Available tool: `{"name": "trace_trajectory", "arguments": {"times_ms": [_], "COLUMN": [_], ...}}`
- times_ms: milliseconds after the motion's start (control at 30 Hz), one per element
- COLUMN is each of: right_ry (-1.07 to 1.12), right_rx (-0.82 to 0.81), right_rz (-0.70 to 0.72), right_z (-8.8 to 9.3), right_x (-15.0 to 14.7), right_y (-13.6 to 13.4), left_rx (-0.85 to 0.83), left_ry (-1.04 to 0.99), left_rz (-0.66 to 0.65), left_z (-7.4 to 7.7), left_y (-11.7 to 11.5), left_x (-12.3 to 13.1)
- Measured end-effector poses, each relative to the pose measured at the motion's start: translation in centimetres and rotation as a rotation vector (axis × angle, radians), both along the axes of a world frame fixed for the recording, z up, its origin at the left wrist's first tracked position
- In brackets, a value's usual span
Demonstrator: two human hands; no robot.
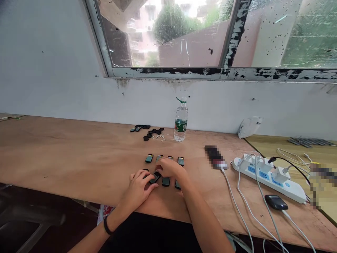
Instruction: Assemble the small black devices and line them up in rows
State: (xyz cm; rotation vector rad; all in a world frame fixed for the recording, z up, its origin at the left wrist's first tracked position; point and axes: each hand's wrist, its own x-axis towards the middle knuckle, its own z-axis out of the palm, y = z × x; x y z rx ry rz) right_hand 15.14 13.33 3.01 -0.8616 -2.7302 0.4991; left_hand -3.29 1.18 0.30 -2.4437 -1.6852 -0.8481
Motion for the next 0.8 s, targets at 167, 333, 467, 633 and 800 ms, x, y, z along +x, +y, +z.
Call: {"name": "trace_trajectory", "arguments": {"times_ms": [167, 333, 467, 633, 800], "right_ry": [0.066, 0.208, 0.232, 0.211, 0.174], "right_rx": [-0.028, -0.114, -0.205, -0.242, -0.201], "right_rz": [-0.076, -0.109, -0.068, -0.018, 0.007], "right_z": [0.3, 0.7, 0.7, 0.7, 1.2], "right_x": [0.1, 0.0, -0.3, -0.4, 0.0], "right_y": [-0.2, -0.5, -0.6, -0.7, -0.7], "left_rx": [0.003, -0.002, 0.016, 0.038, 0.044], "left_ry": [-0.001, -0.016, -0.035, -0.012, 0.014], "left_rz": [0.030, 0.044, 0.036, 0.050, 0.052], "left_z": [-0.4, -0.2, -0.2, -0.3, -0.5], "left_y": [0.0, -0.1, -0.2, -0.3, -0.2], "left_x": [0.0, 0.0, 0.1, 0.2, 0.2]}}
